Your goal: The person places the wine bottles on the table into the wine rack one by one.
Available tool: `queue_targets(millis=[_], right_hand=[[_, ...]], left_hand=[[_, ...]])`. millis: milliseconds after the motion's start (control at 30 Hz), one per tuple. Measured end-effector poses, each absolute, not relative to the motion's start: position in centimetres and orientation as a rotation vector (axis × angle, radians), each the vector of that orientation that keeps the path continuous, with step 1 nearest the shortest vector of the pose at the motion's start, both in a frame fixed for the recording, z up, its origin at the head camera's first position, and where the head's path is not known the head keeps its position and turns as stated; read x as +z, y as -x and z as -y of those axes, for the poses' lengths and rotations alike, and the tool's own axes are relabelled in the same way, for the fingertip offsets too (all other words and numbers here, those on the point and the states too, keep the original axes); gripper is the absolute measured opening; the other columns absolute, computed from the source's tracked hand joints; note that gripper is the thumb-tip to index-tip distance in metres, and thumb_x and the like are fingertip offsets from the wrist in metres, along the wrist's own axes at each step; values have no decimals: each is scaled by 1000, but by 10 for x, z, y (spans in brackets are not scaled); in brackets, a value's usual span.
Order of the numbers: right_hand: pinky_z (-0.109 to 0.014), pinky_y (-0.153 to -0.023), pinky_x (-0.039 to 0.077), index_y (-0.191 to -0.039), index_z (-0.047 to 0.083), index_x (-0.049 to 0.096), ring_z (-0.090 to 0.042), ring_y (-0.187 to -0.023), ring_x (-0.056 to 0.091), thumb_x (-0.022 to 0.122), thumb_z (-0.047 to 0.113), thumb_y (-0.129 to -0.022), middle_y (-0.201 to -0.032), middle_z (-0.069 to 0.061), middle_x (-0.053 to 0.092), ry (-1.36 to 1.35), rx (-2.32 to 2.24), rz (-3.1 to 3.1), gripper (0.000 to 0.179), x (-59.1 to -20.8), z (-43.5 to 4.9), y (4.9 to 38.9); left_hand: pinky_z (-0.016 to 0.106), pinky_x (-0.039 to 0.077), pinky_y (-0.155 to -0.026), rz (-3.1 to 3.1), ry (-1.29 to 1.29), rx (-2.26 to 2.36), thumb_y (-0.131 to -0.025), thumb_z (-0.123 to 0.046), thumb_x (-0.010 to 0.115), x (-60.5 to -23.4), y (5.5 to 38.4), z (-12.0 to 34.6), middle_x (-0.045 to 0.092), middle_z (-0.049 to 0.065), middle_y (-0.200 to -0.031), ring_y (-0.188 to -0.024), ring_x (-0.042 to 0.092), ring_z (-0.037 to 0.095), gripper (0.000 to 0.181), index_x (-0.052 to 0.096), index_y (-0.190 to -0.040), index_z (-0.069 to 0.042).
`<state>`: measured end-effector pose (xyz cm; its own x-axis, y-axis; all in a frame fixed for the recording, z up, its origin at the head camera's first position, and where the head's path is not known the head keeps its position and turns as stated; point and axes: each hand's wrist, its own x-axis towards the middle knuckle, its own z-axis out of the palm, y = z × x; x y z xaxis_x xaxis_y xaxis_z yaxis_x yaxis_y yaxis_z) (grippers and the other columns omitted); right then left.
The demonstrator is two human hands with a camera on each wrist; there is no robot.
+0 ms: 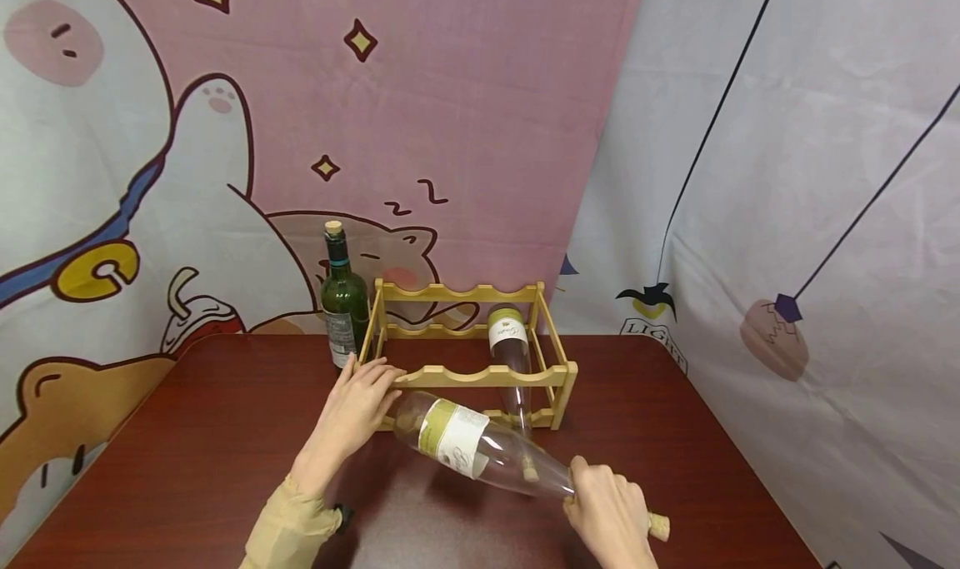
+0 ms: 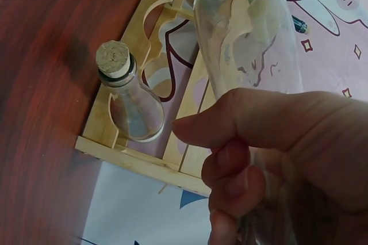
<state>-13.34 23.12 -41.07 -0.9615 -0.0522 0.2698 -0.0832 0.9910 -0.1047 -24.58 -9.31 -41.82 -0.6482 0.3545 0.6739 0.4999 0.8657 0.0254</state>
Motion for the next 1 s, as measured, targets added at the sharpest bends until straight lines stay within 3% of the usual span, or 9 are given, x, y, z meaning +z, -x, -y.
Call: queue_targets(millis=[533, 800, 1000], right_hand=[[-41, -43, 34, -67, 16, 47, -23, -47, 51, 67, 14, -65, -55, -1, 54, 112, 273, 2982, 20, -417, -234, 123], [-42, -45, 37, -69, 14, 49, -22, -50, 52, 67, 15, -68, -58, -1, 55, 225, 321, 3074, 18, -419, -234, 122], [-44, -47, 38, -69, 13, 48, -23, -52, 53, 66, 15, -68, -60, -3, 56, 253, 348, 3079, 18, -421, -234, 120]], left_hand=[[56, 36, -105, 2317, 584, -190, -80, -13, 73, -424, 250, 94, 68, -1, -98, -104, 59, 22, 16, 68, -95, -15], [57, 43, -96, 2328, 585, -229, -80, -10, 71, -431, 253, 95, 67, 0, -98, -106, 58, 23, 21, 66, -100, -16], [55, 44, -96, 2316, 596, -238, -80, -7, 70, -433, 255, 96, 67, 1, -97, -105, 58, 23, 24, 66, -102, -14]])
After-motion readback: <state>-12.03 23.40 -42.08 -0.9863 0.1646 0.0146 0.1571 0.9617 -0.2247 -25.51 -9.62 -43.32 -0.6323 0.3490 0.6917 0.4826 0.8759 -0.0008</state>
